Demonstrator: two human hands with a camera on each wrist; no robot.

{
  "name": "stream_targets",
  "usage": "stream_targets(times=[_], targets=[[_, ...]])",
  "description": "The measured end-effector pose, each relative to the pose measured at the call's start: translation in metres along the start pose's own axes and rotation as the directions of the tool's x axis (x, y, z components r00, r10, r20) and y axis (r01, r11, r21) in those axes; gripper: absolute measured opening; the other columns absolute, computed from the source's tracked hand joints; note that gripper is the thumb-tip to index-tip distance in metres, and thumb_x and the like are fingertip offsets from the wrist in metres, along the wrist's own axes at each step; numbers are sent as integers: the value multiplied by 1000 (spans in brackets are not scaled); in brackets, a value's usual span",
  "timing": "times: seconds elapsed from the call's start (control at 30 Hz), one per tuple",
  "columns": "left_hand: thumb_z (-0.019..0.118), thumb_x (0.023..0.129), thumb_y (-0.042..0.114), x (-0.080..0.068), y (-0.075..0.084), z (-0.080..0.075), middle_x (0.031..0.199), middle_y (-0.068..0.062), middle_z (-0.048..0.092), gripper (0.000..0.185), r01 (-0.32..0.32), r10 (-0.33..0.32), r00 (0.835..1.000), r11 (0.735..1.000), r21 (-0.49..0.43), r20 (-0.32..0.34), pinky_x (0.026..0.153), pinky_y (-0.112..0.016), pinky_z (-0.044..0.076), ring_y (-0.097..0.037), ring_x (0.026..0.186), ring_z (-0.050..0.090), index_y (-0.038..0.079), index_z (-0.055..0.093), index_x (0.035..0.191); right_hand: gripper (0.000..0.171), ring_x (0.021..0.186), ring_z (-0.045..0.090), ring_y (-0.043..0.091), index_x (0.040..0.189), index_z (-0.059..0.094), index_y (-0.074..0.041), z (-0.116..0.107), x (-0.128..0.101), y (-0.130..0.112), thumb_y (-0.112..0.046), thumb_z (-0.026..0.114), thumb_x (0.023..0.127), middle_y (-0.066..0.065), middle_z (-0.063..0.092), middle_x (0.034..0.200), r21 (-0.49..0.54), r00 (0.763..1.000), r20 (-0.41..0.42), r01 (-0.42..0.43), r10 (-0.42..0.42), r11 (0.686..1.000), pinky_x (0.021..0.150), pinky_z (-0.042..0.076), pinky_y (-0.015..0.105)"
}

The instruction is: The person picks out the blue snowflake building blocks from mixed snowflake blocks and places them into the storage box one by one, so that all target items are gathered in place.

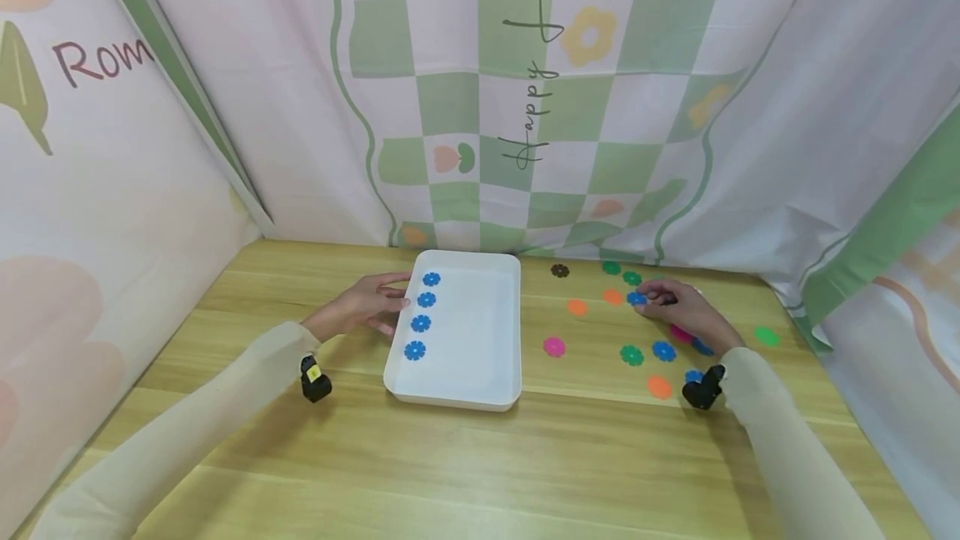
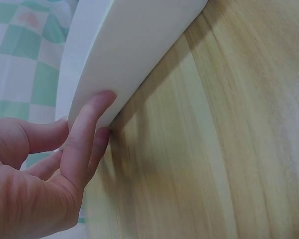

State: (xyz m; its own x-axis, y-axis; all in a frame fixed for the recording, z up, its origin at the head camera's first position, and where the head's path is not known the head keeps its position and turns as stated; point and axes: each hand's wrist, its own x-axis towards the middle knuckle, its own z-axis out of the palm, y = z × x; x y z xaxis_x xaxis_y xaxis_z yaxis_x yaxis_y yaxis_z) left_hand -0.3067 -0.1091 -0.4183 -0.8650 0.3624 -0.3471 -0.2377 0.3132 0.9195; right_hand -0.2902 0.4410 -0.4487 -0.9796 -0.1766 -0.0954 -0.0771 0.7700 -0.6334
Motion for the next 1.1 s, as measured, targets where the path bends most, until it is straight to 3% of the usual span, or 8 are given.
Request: stream_targets(times=[0.13,0.23,0.77,0.97,1.1], targets=[[61,106,7,-1,0,0,159,-27,44,64,1,-1,1000,1000,-1,-2,75,-37,69,-42,130,62,11,34,164,54,99,56,2,143,51,9,1,0,1,-27,66,106,23,63,126,22,1000,-3,-2,2,1000,81,51,11],[61,106,7,0,0,1,159,-27,44,64,-2,2,1000,1000,-1,-1,76,-38,69,-42,130,62,11,34,164,53,98,56,2,141,51,10,1,0,2,-27,66,106,22,63,124,15,1000,-6,2,-2,1000,81,51,12],[61,106,7,3,0,1,160,-26,45,64,13,-13,1000,1000,3,-12,75,-37,69,-40,128,64,12,35,164,43,100,59,16,129,56,9,0,0,-9,-21,69,103,24,64,119,-43,998,-56,14,-17,999,77,49,10],[61,106,7,4,-1,1,160,-25,45,64,15,-15,1000,1000,1,-17,75,-38,69,-40,128,64,12,35,164,34,101,64,23,127,58,10,-1,-2,-19,-13,66,104,29,65,118,-27,997,-69,40,-42,999,76,56,15],[62,105,8,5,-2,0,160,-24,46,64,18,-18,1000,1000,-2,-13,76,-38,69,-39,125,66,14,36,163,37,104,65,24,131,57,10,-2,-3,-23,-16,63,106,32,63,125,2,997,-70,21,-21,1000,75,59,19]])
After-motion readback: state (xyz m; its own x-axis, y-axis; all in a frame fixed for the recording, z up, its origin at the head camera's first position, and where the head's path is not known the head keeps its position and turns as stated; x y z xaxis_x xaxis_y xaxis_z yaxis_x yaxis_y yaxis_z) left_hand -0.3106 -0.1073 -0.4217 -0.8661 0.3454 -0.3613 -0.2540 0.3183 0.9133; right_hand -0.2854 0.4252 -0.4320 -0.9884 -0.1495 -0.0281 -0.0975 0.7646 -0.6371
